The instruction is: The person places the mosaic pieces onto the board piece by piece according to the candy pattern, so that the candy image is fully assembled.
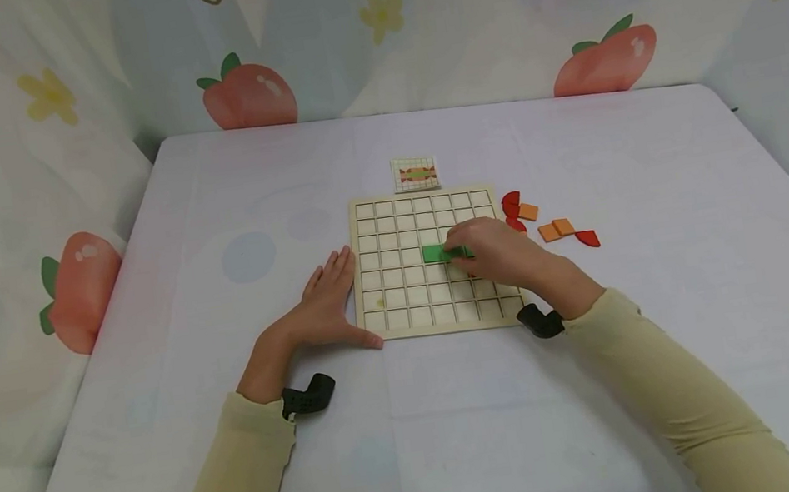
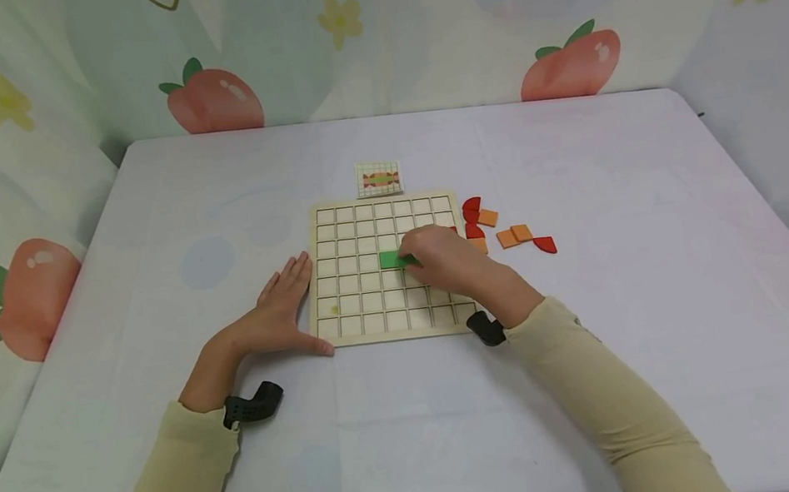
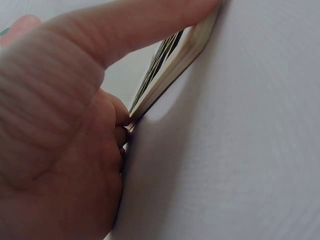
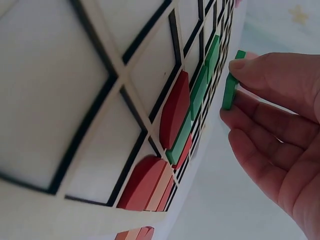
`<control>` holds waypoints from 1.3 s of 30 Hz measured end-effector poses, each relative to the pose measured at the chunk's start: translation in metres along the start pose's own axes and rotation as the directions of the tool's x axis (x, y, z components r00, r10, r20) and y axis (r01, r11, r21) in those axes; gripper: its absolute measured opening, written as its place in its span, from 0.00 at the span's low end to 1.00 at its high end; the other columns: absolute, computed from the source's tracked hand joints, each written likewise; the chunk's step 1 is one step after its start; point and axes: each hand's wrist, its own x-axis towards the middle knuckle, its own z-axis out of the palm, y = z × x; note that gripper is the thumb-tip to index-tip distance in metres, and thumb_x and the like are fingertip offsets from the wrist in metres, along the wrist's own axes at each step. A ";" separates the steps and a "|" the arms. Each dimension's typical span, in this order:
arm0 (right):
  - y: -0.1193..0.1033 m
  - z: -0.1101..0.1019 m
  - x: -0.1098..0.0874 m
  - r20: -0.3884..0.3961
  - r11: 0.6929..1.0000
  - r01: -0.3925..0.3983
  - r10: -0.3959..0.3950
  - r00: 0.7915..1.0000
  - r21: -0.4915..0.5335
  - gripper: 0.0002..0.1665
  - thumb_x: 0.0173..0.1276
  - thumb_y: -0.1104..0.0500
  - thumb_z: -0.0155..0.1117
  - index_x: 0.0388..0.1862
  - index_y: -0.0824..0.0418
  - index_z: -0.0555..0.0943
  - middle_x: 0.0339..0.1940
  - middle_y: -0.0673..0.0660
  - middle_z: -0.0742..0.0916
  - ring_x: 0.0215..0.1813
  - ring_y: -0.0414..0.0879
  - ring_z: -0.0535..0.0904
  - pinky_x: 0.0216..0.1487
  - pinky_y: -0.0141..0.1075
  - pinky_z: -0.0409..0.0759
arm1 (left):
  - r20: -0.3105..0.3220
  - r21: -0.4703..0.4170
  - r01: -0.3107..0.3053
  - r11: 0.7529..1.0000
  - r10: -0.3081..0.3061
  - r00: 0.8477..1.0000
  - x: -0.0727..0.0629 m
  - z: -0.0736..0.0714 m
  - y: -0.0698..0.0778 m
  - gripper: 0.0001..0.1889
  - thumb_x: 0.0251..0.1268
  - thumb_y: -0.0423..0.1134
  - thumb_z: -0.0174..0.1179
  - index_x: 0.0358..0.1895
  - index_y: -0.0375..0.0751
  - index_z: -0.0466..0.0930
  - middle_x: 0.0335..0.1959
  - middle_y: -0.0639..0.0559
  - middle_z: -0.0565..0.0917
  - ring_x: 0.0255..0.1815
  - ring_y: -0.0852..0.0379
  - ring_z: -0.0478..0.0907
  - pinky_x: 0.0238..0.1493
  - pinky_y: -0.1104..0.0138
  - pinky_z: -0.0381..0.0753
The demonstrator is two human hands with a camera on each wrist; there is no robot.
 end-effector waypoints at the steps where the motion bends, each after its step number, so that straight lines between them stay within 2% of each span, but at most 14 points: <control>1: -0.001 0.000 0.001 0.002 1.000 -0.004 0.004 1.000 0.002 0.12 0.58 0.69 0.64 0.42 0.68 0.83 0.40 0.59 0.84 0.43 0.51 0.78 0.46 0.42 0.76 | 0.000 -0.001 -0.001 1.000 0.001 1.000 0.000 0.000 0.000 0.68 0.40 0.64 0.67 0.71 0.34 0.27 0.73 0.44 0.30 0.71 0.53 0.23 0.67 0.57 0.28; 5: -0.003 0.001 0.004 0.013 1.000 0.008 -0.008 1.000 0.005 0.11 0.59 0.68 0.65 0.42 0.68 0.83 0.41 0.59 0.84 0.45 0.52 0.78 0.48 0.43 0.75 | -0.001 -0.004 -0.005 1.000 0.005 1.000 0.000 0.000 -0.001 0.68 0.40 0.64 0.68 0.71 0.34 0.27 0.73 0.44 0.30 0.71 0.53 0.23 0.67 0.57 0.28; 10: -0.008 0.000 0.012 0.033 0.999 0.044 -0.044 0.998 0.015 0.09 0.59 0.68 0.64 0.39 0.67 0.84 0.40 0.58 0.84 0.43 0.50 0.78 0.46 0.42 0.75 | -0.006 -0.005 -0.004 1.000 0.004 1.000 0.000 0.000 -0.002 0.68 0.39 0.64 0.68 0.71 0.33 0.27 0.73 0.44 0.30 0.71 0.53 0.23 0.67 0.57 0.28; 16: -0.012 0.001 0.018 0.045 0.999 0.052 -0.052 0.998 -0.008 0.07 0.59 0.67 0.65 0.38 0.67 0.83 0.38 0.57 0.84 0.40 0.49 0.78 0.43 0.40 0.76 | -0.001 -0.011 -0.011 1.000 0.011 1.000 0.001 0.000 -0.001 0.68 0.39 0.64 0.67 0.71 0.34 0.27 0.73 0.44 0.30 0.71 0.53 0.23 0.67 0.57 0.28; 23: -0.017 0.004 0.029 0.049 0.998 0.066 -0.066 0.997 0.017 0.07 0.60 0.67 0.65 0.38 0.66 0.84 0.36 0.56 0.84 0.39 0.48 0.77 0.44 0.39 0.75 | 0.001 0.002 0.011 1.000 -0.011 1.000 0.000 0.000 0.000 0.68 0.40 0.65 0.67 0.71 0.35 0.27 0.73 0.45 0.30 0.71 0.54 0.23 0.67 0.58 0.28; 28: -0.021 0.008 0.039 0.081 0.997 0.072 -0.071 0.994 -0.010 0.06 0.60 0.67 0.64 0.37 0.65 0.84 0.38 0.56 0.84 0.41 0.48 0.78 0.46 0.40 0.75 | -0.002 -0.005 0.015 1.000 -0.015 1.000 0.000 -0.001 0.000 0.68 0.39 0.64 0.68 0.71 0.34 0.27 0.73 0.45 0.30 0.71 0.54 0.23 0.67 0.58 0.29; 33: -0.021 0.011 0.044 0.103 0.995 0.091 -0.087 0.991 -0.039 0.03 0.61 0.68 0.63 0.33 0.65 0.83 0.34 0.55 0.84 0.36 0.46 0.76 0.41 0.38 0.75 | -0.003 -0.010 0.010 1.000 -0.010 1.000 0.000 0.000 -0.002 0.68 0.39 0.64 0.68 0.71 0.34 0.27 0.73 0.45 0.30 0.71 0.54 0.23 0.67 0.58 0.29; 39: -0.019 0.014 0.045 0.106 0.994 0.085 -0.078 0.991 -0.064 0.05 0.61 0.67 0.63 0.36 0.64 0.84 0.36 0.55 0.84 0.38 0.46 0.77 0.42 0.38 0.75 | -0.005 -0.013 0.001 1.000 -0.001 1.000 0.001 0.001 -0.001 0.68 0.40 0.64 0.68 0.71 0.34 0.27 0.73 0.44 0.30 0.71 0.53 0.24 0.67 0.58 0.29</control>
